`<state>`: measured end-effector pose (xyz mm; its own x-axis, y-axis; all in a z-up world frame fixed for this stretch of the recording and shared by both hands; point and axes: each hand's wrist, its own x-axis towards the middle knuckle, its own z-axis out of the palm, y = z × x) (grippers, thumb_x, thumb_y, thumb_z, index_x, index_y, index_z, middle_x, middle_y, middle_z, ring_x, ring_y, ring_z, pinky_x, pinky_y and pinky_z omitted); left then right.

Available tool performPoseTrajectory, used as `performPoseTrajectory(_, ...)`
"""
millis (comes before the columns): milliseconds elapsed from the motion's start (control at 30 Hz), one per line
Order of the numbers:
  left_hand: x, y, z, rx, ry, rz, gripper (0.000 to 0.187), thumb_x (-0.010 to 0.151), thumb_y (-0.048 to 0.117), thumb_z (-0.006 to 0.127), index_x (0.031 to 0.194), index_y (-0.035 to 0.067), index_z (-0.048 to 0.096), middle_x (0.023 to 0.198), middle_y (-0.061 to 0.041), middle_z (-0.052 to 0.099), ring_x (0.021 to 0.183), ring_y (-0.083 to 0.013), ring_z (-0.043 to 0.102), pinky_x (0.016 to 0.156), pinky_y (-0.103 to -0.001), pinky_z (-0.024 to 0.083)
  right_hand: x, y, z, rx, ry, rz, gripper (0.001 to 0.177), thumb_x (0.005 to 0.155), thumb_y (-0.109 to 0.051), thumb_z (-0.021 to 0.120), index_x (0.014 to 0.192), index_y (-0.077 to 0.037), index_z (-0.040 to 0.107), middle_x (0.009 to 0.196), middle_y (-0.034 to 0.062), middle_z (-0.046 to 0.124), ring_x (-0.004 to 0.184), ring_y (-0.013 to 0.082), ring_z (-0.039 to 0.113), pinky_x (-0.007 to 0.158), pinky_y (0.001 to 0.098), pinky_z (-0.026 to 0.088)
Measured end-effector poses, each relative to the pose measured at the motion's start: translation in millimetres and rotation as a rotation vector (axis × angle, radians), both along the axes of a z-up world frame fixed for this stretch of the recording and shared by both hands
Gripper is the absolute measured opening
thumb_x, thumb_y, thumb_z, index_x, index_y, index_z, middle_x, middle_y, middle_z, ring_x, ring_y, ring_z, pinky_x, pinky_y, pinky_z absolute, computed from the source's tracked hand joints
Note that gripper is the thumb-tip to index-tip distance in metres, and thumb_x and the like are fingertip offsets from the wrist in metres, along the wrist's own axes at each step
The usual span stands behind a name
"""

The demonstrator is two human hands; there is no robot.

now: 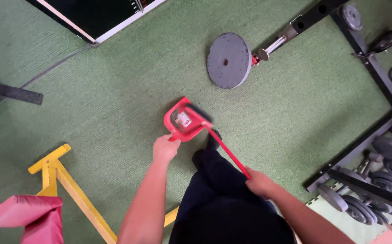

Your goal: Sweeping the gym floor using a small broom and a dustpan around various exercise machines and weights.

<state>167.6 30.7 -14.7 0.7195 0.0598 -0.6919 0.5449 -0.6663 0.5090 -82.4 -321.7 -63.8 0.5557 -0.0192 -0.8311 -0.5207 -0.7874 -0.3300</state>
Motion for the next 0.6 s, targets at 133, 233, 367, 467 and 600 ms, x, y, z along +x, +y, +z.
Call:
performPoseTrajectory(133,13.7,25.8,-11.6,-0.113,0.088,0.192,0.045,0.08,0.024,0.078,0.122,0.01,0.073,0.075,-0.01,0.074,0.059,-0.0186,0.066,0.055,-0.035,0.052,64.8,-18.0,88.4,0.126,-0.108,-0.139,0.068,0.087,-0.029,0.069,0.149,-0.018,0.045,0.124,0.0208,0.069,0.111,0.0353,0.069,0.096,0.0487,0.055)
performPoseTrajectory(233,10.1,43.9,-19.3,-0.14,0.096,0.221,0.044,0.078,0.019,0.08,0.12,0.009,0.075,0.072,-0.007,0.071,0.055,-0.0139,0.06,0.05,-0.032,0.046,145.2,-3.2,201.4,-0.141,0.355,-0.143,0.069,0.099,-0.037,0.054,0.164,-0.032,0.031,0.121,0.0203,0.074,0.097,0.0442,0.077,0.088,0.0517,0.064)
performPoseTrajectory(367,18.1,42.4,-39.5,-0.138,0.021,0.277,0.041,0.075,0.021,0.078,0.113,0.007,0.078,0.075,-0.008,0.073,0.061,-0.016,0.064,0.056,-0.034,0.049,167.4,-64.4,45.9,-0.135,0.087,-0.078,0.07,0.093,-0.032,0.06,0.157,-0.024,0.035,0.125,0.0194,0.07,0.1,0.037,0.073,0.084,0.0492,0.061)
performPoseTrajectory(467,27.4,19.0,-23.8,-0.022,0.025,0.194,0.037,0.076,0.027,0.074,0.108,0.008,0.078,0.078,-0.012,0.075,0.067,-0.021,0.07,0.064,-0.037,0.054,199.0,-21.2,51.8,-0.088,0.147,-0.062,0.068,0.092,-0.025,0.055,0.157,-0.019,0.038,0.121,0.0247,0.072,0.103,0.0398,0.073,0.086,0.0513,0.058)
performPoseTrajectory(600,52.1,-8.2,-25.5,0.085,0.004,0.103,0.035,0.079,0.034,0.069,0.103,0.012,0.079,0.086,-0.015,0.078,0.081,-0.0292,0.076,0.076,-0.041,0.058,174.0,4.6,14.6,0.05,0.103,0.123,0.071,0.086,-0.019,0.06,0.154,-0.019,0.041,0.125,0.023,0.069,0.112,0.0368,0.068,0.095,0.0457,0.055)
